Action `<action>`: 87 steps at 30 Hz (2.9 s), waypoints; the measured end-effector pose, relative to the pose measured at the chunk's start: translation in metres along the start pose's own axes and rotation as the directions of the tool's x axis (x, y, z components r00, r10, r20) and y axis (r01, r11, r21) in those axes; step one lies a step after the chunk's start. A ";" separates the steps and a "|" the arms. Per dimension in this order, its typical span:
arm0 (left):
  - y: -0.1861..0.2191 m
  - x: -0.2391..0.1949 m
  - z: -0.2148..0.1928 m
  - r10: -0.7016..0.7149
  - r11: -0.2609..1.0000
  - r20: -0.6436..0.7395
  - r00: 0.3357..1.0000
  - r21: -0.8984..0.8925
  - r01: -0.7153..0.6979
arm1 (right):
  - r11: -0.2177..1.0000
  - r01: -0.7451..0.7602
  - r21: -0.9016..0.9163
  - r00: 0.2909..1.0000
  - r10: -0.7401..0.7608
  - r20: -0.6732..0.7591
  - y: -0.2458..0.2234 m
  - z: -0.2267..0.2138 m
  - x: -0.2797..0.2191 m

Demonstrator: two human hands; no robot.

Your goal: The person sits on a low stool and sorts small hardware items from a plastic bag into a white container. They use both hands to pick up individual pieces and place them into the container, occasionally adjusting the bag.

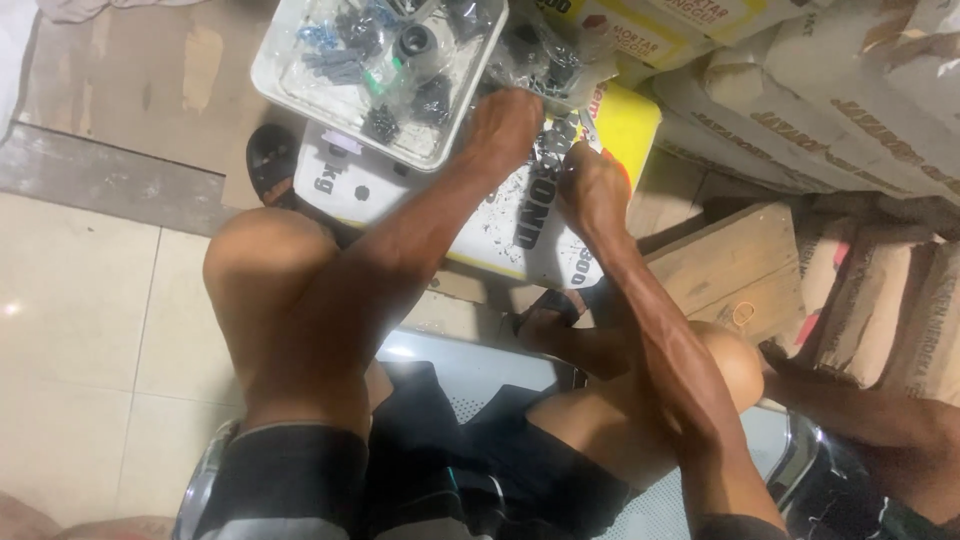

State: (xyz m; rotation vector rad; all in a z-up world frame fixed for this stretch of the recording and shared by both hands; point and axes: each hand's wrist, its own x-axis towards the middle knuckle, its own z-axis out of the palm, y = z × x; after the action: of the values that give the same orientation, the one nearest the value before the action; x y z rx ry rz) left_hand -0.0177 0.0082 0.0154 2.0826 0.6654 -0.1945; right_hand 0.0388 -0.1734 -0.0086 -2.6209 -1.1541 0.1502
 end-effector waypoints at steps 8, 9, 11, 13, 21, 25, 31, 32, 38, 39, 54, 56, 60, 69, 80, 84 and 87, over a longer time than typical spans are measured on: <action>-0.008 0.033 0.026 0.349 0.911 -0.187 0.918 0.296 -0.286 | 0.940 0.219 -0.261 0.975 -0.223 0.015 0.011 0.025 0.005; -0.004 0.032 0.025 0.332 0.923 -0.193 0.923 0.270 -0.275 | 0.951 0.207 -0.228 0.978 -0.209 0.015 0.007 0.020 0.005; -0.004 0.036 0.027 0.307 0.934 -0.190 0.933 0.247 -0.257 | 0.966 0.209 -0.149 0.978 -0.210 0.008 -0.001 0.015 0.009; -0.006 0.036 0.030 0.280 0.946 -0.184 0.942 0.223 -0.237 | 0.975 0.211 -0.067 0.978 -0.211 0.004 -0.004 0.020 0.009; 0.008 0.010 0.007 0.281 0.940 -0.009 0.960 0.206 -0.273 | 0.932 -0.302 -0.200 0.867 0.356 0.350 -0.023 -0.001 0.023; 0.009 0.009 0.004 0.492 0.839 0.013 0.870 0.258 -0.478 | 0.980 -0.198 -0.003 0.923 0.187 0.336 -0.011 -0.072 0.013; 0.020 0.007 -0.003 0.558 0.823 0.059 0.828 0.087 -0.561 | 0.947 0.122 0.298 0.991 -0.135 0.023 -0.001 -0.115 0.002; 0.019 0.010 0.000 0.545 0.830 0.060 0.836 0.103 -0.548 | 0.936 0.049 0.348 0.998 -0.056 0.012 -0.003 -0.115 0.004; 0.004 0.022 0.010 0.573 0.818 0.033 0.819 0.048 -0.574 | 0.863 0.014 0.505 1.000 -0.007 -0.017 -0.005 -0.110 0.007; 0.005 0.024 0.011 0.587 0.808 0.017 0.809 0.051 -0.587 | 0.843 -0.008 0.538 1.000 -0.006 0.025 -0.004 -0.113 0.008; 0.006 0.019 0.014 0.370 0.925 -0.040 0.928 -0.079 -0.372 | 0.896 0.044 0.441 0.998 -0.017 -0.064 -0.018 -0.087 0.017; 0.015 0.014 0.018 0.366 0.920 -0.150 0.919 -0.091 -0.381 | 0.927 0.075 0.366 0.989 -0.021 -0.148 -0.002 -0.076 0.018; 0.026 0.008 0.019 0.353 0.895 -0.254 0.901 -0.188 -0.404 | 0.912 0.153 0.380 0.945 -0.024 -0.325 0.001 -0.067 0.022; 0.008 0.030 0.042 0.459 0.882 -0.214 0.862 -0.004 -0.470 | 0.919 -0.025 0.394 0.986 0.086 -0.140 -0.029 -0.067 0.020; -0.001 0.047 0.075 0.526 0.838 -0.206 0.825 0.295 -0.460 | 0.900 -0.341 0.271 0.938 0.307 0.162 -0.035 -0.065 0.026; 0.007 0.035 0.050 0.469 0.872 -0.220 0.856 0.267 -0.409 | 0.693 -0.623 0.363 0.771 0.468 0.432 -0.055 -0.098 0.032; -0.030 0.059 0.043 0.425 0.880 -0.339 0.839 0.371 -0.296 | 0.682 -0.634 0.365 0.766 0.490 0.415 -0.045 -0.095 0.021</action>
State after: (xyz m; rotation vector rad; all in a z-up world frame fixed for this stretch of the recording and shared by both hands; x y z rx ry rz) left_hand 0.0211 0.0087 -0.0536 2.5395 0.4827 0.4018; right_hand 0.0402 -0.1485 0.0956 -2.4219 -0.2325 0.8568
